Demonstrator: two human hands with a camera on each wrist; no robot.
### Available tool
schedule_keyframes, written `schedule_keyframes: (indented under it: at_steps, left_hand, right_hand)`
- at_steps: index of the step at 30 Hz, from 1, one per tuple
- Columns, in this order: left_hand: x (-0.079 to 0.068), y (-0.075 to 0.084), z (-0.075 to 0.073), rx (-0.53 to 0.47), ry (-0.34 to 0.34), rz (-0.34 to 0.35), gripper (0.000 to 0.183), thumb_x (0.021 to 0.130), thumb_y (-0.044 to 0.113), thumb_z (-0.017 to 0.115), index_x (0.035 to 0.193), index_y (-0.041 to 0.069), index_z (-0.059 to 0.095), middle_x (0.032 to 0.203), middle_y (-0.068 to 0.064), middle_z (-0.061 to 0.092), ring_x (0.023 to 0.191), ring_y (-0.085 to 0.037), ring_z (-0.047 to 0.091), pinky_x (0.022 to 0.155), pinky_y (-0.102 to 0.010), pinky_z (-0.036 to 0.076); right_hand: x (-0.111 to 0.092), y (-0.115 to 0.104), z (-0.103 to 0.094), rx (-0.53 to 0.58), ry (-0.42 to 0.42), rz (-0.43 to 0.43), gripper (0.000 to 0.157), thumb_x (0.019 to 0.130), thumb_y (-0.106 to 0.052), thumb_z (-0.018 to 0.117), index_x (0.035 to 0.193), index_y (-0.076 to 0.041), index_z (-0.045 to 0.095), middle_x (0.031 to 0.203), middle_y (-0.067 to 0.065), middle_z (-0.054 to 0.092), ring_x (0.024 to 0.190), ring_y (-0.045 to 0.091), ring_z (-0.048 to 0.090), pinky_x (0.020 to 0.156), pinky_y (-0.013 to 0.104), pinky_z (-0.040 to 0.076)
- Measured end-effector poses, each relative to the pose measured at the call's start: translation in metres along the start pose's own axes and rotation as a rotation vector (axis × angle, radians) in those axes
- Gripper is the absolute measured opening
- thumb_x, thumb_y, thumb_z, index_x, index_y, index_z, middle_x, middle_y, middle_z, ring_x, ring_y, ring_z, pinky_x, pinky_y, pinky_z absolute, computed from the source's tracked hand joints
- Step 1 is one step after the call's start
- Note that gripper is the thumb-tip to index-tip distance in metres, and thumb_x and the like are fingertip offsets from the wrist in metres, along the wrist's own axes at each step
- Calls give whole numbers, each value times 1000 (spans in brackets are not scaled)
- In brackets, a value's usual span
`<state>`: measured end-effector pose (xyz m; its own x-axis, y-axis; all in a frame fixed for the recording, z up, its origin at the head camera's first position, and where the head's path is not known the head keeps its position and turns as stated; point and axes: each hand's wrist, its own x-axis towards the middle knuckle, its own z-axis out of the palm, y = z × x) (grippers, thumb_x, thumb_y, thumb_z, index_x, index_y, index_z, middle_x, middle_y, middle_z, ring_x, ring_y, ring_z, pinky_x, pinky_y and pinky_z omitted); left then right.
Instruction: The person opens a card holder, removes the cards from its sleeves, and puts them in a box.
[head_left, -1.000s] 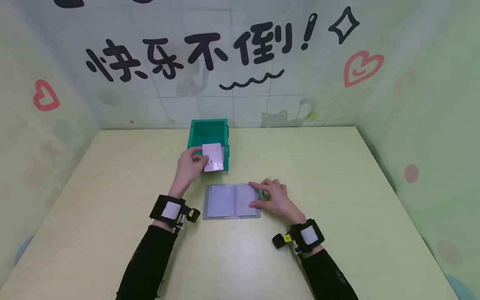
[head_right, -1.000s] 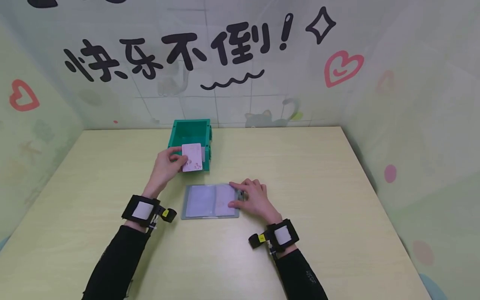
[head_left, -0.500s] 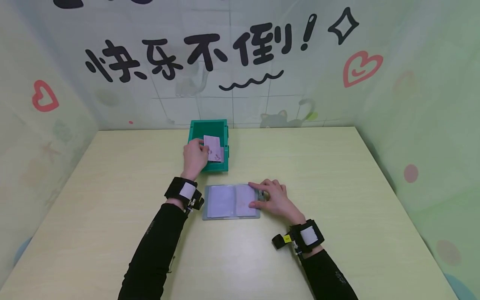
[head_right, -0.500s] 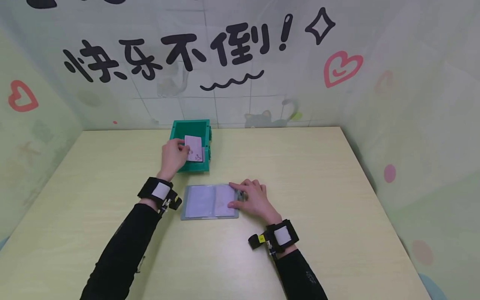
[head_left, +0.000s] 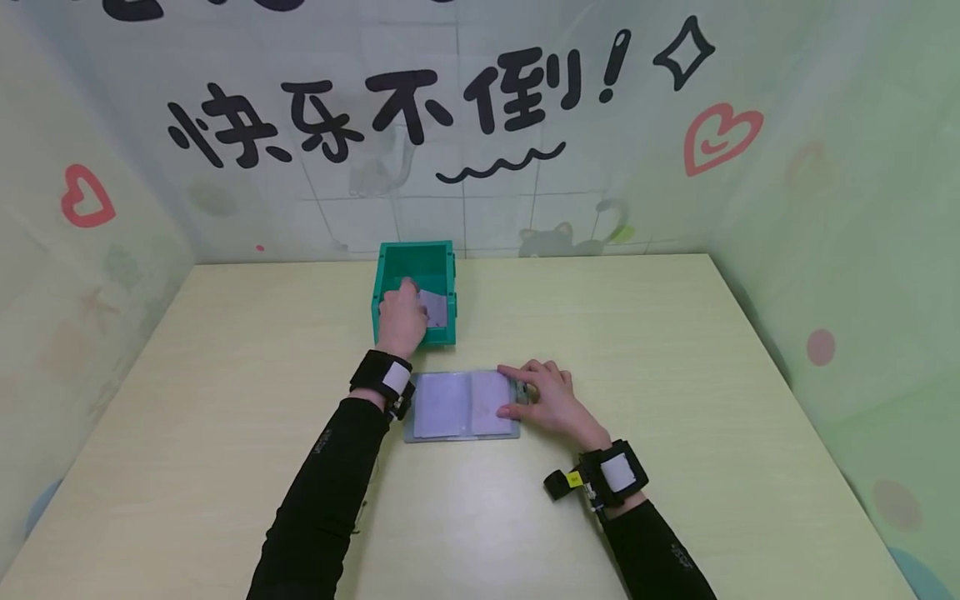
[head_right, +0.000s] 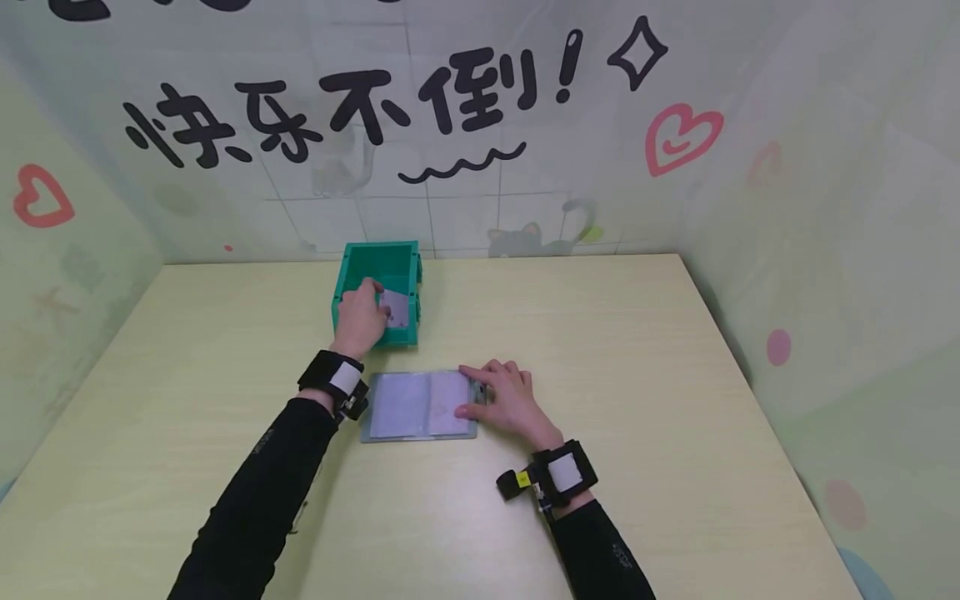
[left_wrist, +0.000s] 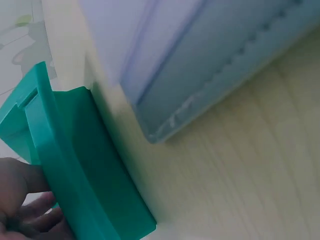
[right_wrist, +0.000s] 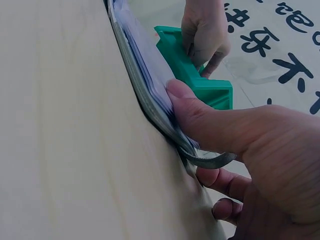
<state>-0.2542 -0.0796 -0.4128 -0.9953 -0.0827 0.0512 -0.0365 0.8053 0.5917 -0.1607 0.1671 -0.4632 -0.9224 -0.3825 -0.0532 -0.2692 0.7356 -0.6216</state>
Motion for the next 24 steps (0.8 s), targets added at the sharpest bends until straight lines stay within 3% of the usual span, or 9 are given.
schedule_keyframes:
  at_steps: [3, 6, 10, 14, 17, 20, 22, 24]
  left_hand:
    - [-2, 0, 1, 62, -26, 13, 19, 99, 3, 54, 109, -8, 67, 103, -26, 71, 89, -40, 70, 70, -45, 58]
    - [-3, -1, 2, 94, -49, 6, 21, 99, 4, 54, 87, -6, 68, 79, -21, 66, 71, -32, 66, 54, -35, 49]
    - [-5, -2, 1, 77, -77, -2, 30, 97, 5, 54, 68, 1, 55, 60, -7, 45, 56, -23, 52, 47, -27, 33]
    - [-9, -3, 0, 53, -83, 33, 36, 96, 3, 50, 61, 6, 43, 57, -3, 34, 53, -20, 44, 48, -27, 30]
    - [-19, -2, -4, 25, -34, 125, 30, 96, 3, 50, 67, -2, 57, 63, -11, 50, 62, -24, 52, 56, -30, 39]
    - [-37, -2, -9, -45, -28, 199, 22, 97, 4, 53, 93, -7, 71, 86, -20, 67, 78, -28, 58, 68, -35, 47]
    - [-52, -3, -12, -105, -83, 219, 24, 98, 7, 55, 109, -6, 72, 99, -20, 71, 84, -28, 60, 72, -35, 50]
    - [-67, -5, -13, -156, -190, 199, 23, 98, 9, 56, 112, -3, 71, 97, -17, 70, 81, -26, 58, 68, -32, 49]
  right_hand:
    - [0, -1, 0, 0, 0, 0, 68, 83, -36, 82, 144, -18, 57, 112, 7, 60, 106, 26, 41, 87, 38, 23]
    - [-1, -2, -1, -1, 1, -2, 67, 84, -36, 81, 144, -18, 57, 112, 7, 60, 107, 26, 41, 87, 38, 23]
    - [-1, -4, -1, 3, -3, 12, 66, 84, -37, 81, 144, -19, 57, 112, 6, 60, 108, 26, 41, 89, 39, 24]
    - [-1, -6, -1, 1, 6, 19, 63, 85, -37, 79, 142, -19, 58, 111, 7, 60, 108, 26, 42, 90, 40, 24]
    - [0, -8, -1, -3, 28, 21, 60, 85, -37, 79, 139, -18, 60, 109, 8, 61, 106, 27, 43, 90, 41, 25]
    - [2, -9, 0, -5, 47, 32, 57, 84, -37, 80, 134, -16, 63, 105, 8, 61, 104, 28, 45, 89, 42, 25]
    - [4, -10, 0, -9, 56, 42, 54, 83, -37, 82, 131, -16, 65, 101, 7, 60, 102, 28, 46, 89, 42, 26]
    - [7, -10, 0, -17, 64, 43, 52, 82, -37, 83, 127, -16, 66, 98, 5, 59, 99, 27, 47, 88, 42, 27]
